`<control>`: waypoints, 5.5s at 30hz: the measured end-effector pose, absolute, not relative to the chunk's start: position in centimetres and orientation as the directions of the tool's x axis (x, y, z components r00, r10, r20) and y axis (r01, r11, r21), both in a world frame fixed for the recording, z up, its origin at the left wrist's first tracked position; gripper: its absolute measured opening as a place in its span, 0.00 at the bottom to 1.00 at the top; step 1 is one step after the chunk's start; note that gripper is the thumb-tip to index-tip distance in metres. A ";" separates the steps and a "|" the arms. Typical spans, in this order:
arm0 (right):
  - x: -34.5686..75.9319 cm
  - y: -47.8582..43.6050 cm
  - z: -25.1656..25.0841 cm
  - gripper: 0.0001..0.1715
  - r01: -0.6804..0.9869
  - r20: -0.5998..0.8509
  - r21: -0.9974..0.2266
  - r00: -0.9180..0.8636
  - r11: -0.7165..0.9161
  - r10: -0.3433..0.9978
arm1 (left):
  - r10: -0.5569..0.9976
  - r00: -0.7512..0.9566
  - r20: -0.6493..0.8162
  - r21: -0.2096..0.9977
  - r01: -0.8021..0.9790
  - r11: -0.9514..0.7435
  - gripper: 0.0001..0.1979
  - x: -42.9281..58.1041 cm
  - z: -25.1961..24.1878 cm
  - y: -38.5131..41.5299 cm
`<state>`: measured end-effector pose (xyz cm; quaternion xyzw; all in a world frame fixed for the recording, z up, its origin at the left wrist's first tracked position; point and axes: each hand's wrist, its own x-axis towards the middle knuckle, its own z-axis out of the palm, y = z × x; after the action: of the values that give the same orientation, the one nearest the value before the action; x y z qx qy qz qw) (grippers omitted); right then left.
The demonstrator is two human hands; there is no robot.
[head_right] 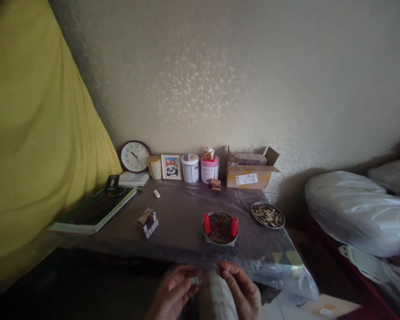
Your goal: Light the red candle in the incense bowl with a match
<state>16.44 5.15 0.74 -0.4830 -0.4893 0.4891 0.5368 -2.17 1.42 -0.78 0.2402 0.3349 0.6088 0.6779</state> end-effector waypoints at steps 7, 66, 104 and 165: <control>16.2 5.2 0.6 0.22 -0.071 0.012 -0.997 0.183 0.025 0.983 | 0.985 0.084 -0.148 0.733 -0.660 0.166 0.15 -2.4 0.3 1.2; 14.3 3.9 1.5 0.07 0.523 0.759 -0.454 -0.196 0.721 0.621 | 0.992 0.046 -0.116 0.745 -0.656 0.118 0.14 -1.3 1.6 1.1; 13.5 3.8 3.3 0.09 0.444 0.751 -0.544 -0.119 0.712 0.649 | 0.989 0.056 -0.137 0.797 -0.587 0.143 0.10 -1.4 3.2 1.0; 22.3 8.5 4.9 0.14 0.145 0.347 -0.933 0.601 0.329 0.720 | 0.921 -0.084 -0.381 0.780 -0.563 0.272 0.23 -1.8 3.4 1.7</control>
<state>22.27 8.54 4.87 -0.5430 -0.3983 0.2018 0.7112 -1.81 1.74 3.39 0.1926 0.4637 0.5720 0.6487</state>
